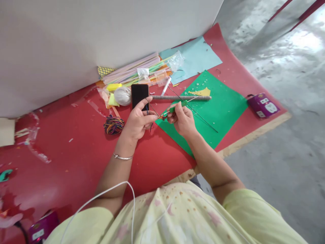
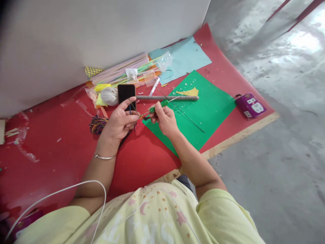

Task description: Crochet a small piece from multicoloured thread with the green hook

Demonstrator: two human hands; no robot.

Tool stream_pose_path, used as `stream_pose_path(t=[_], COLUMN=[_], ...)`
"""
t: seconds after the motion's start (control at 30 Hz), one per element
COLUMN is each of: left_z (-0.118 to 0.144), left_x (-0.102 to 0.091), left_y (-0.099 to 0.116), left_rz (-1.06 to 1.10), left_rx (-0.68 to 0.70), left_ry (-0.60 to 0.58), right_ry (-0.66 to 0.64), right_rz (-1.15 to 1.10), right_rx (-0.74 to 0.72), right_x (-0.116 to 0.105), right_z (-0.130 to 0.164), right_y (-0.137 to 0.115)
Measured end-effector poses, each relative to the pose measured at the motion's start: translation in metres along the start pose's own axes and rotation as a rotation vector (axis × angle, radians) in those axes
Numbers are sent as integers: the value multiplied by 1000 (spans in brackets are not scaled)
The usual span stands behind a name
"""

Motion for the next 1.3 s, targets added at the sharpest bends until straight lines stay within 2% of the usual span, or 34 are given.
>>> stream_pose_path(t=[0.27,0.5,0.63,0.73,0.93,1.3], left_z=[2,2,3,2,3,4], left_x=[-1,1,2,0,-3,-3], left_y=[1,-1,0,0,2,5], left_rz=[-90,-83,-61,-28,8,-28], left_rx=[21,-5,-18,-22,-56,3], left_ry=[-5,-18,-23,-15,-14,-9], right_ry=[13,-95,-101,-115,-241,-264], right_rz=[59,44,18,-39,-87,-71], right_rx=[-71,8,19,79,171,227], right_x=[0,13,13,14,22,22], right_z=[3,6,6,8,18,14], right_y=[-9,-3,-4,-3,-5,3])
Point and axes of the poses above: each hand's wrist, its own z-axis away from the middle knuckle, its own x-axis out of the palm, y = z × x, the point moved 9 cm from there along -z, towards the middle knuckle, and after that the axes turned 7 degrees about x, right-handed, at the moved point
